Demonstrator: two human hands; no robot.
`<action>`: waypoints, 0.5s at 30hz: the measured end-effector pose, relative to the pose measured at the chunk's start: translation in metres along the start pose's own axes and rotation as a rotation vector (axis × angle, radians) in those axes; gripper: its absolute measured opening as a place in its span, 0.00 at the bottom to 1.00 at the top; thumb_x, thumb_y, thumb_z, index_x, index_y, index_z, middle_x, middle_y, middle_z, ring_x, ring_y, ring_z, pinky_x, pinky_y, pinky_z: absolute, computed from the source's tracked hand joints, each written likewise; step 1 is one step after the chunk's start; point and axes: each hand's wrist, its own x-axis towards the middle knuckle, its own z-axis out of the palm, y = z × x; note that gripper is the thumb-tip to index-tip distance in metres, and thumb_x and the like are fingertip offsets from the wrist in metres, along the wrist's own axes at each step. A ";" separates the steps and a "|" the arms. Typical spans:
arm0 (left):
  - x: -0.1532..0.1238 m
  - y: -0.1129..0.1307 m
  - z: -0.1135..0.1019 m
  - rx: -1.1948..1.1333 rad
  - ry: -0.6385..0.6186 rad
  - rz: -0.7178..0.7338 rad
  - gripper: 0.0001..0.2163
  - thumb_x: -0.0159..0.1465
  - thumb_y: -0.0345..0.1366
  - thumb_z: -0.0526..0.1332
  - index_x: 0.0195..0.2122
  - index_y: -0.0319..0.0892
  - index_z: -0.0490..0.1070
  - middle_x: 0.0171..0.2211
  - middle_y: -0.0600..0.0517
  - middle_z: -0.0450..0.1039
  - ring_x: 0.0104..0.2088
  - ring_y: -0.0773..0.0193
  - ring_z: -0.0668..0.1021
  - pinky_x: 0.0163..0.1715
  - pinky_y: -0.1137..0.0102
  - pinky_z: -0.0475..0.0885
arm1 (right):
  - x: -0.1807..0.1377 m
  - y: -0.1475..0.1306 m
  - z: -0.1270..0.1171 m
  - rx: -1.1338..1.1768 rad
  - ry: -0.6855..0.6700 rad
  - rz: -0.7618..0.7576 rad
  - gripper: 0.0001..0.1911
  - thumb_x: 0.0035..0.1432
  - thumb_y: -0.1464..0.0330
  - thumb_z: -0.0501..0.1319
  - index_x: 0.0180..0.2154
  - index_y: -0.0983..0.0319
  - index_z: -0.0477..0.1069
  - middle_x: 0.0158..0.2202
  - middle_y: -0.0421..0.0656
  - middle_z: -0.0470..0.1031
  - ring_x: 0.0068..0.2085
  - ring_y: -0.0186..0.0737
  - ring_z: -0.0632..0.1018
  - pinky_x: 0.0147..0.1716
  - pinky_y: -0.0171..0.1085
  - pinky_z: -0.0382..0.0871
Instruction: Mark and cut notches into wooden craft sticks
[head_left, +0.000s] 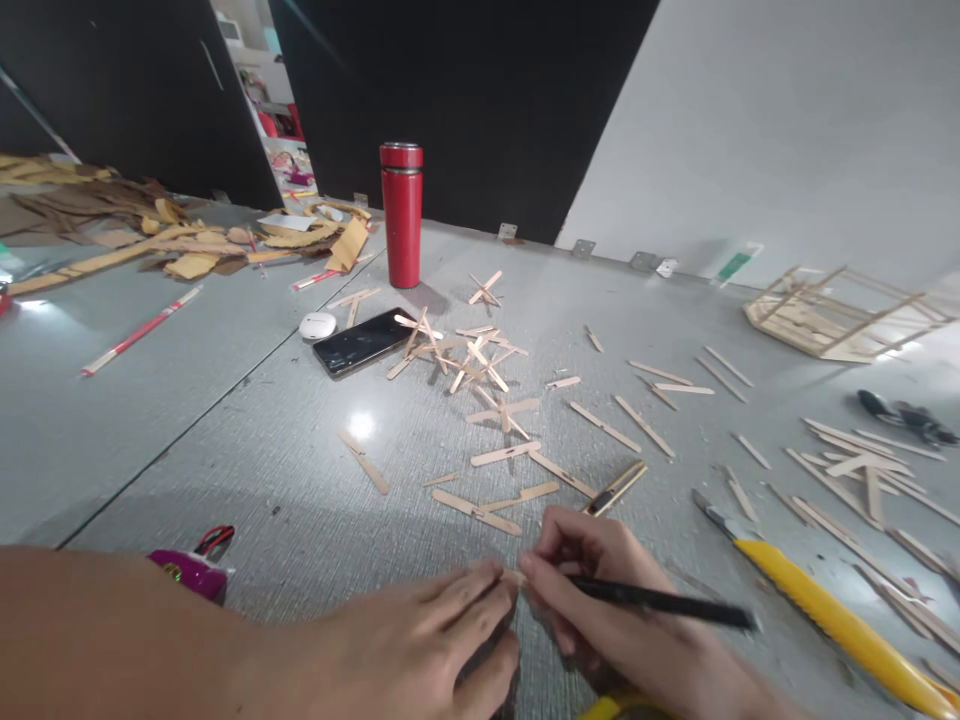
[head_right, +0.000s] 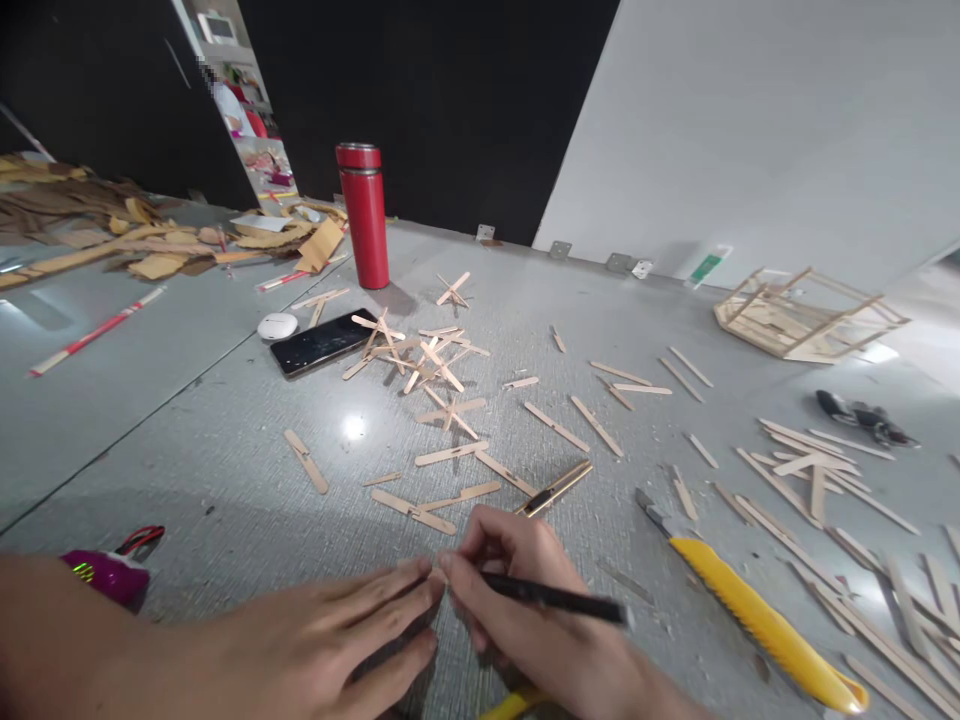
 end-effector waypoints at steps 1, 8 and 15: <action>0.000 0.000 0.001 0.004 -0.005 -0.005 0.17 0.75 0.34 0.53 0.56 0.29 0.74 0.61 0.34 0.74 0.64 0.52 0.74 0.63 0.65 0.71 | 0.000 0.000 0.001 0.018 -0.018 0.029 0.17 0.70 0.53 0.60 0.33 0.57 0.63 0.21 0.32 0.71 0.19 0.29 0.67 0.18 0.29 0.61; -0.001 0.004 0.006 -0.003 0.020 -0.049 0.16 0.74 0.34 0.54 0.56 0.30 0.73 0.60 0.34 0.74 0.63 0.50 0.75 0.60 0.64 0.72 | 0.004 0.005 0.012 -0.078 0.102 -0.070 0.23 0.67 0.60 0.65 0.23 0.58 0.60 0.14 0.31 0.63 0.15 0.28 0.62 0.16 0.29 0.54; -0.007 0.005 0.009 0.060 0.032 -0.034 0.17 0.74 0.35 0.54 0.58 0.29 0.72 0.61 0.34 0.73 0.63 0.50 0.74 0.60 0.63 0.70 | 0.004 0.010 0.015 -0.177 0.113 -0.148 0.23 0.69 0.62 0.62 0.23 0.57 0.57 0.15 0.30 0.60 0.17 0.29 0.60 0.17 0.31 0.52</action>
